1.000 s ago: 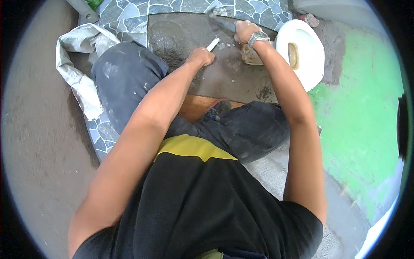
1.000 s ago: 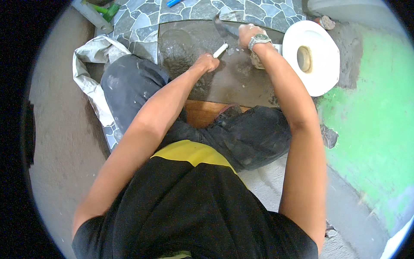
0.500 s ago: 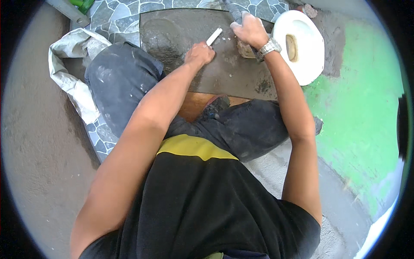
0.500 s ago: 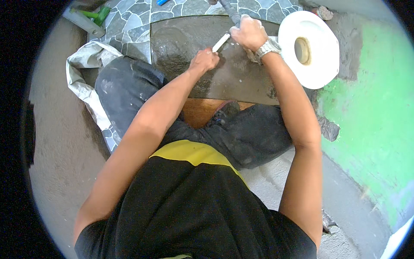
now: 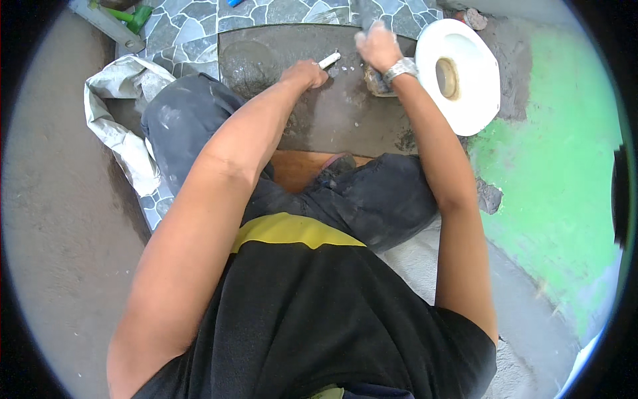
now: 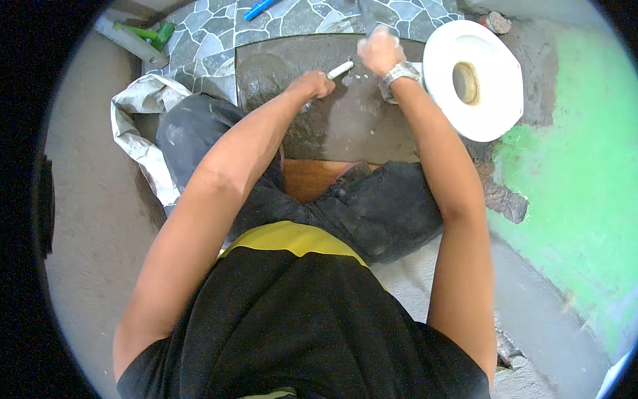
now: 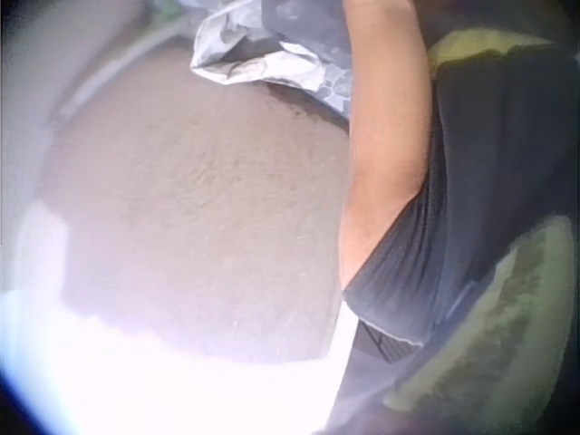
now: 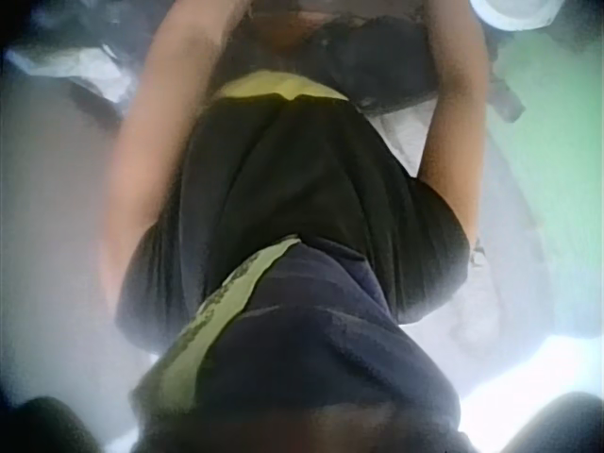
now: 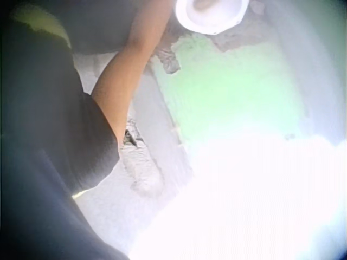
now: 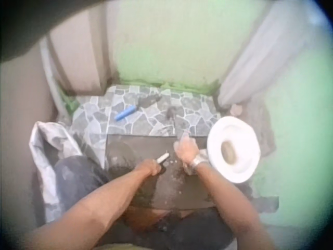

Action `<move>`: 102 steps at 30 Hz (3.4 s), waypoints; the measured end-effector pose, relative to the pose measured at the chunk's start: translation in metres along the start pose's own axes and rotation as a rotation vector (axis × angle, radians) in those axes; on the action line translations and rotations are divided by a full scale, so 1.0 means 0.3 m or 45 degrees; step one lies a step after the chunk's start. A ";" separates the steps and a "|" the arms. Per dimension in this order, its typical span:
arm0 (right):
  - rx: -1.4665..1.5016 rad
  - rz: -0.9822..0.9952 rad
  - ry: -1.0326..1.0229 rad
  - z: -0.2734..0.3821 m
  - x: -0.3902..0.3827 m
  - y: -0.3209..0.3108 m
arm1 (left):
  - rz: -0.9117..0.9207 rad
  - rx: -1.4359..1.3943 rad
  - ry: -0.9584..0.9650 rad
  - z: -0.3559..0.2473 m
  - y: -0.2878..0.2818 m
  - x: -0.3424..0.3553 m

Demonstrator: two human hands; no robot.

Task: Chiseling and hammering concrete floor around a toilet base for repair or installation.

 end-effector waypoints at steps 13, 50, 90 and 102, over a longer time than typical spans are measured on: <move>-0.229 0.195 -0.029 0.025 0.003 0.058 | -0.026 -0.002 0.028 0.045 0.018 0.062; -0.191 0.286 -0.091 -0.143 0.072 0.129 | -0.110 -0.025 0.179 -0.046 0.006 0.034; 0.714 0.354 0.219 -0.102 0.037 0.031 | 0.222 0.312 0.183 -0.070 -0.046 0.132; 0.235 0.804 0.222 -0.113 0.031 0.153 | -0.065 0.468 0.371 -0.100 -0.008 0.099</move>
Point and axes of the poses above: each hand's wrist, its own x-axis towards the middle knuckle, its own y-axis out of the palm, z = x × y, the point moved 7 cm from there along x, towards the middle knuckle, and after that the axes turned 9 degrees about x, right-handed, at the moved point
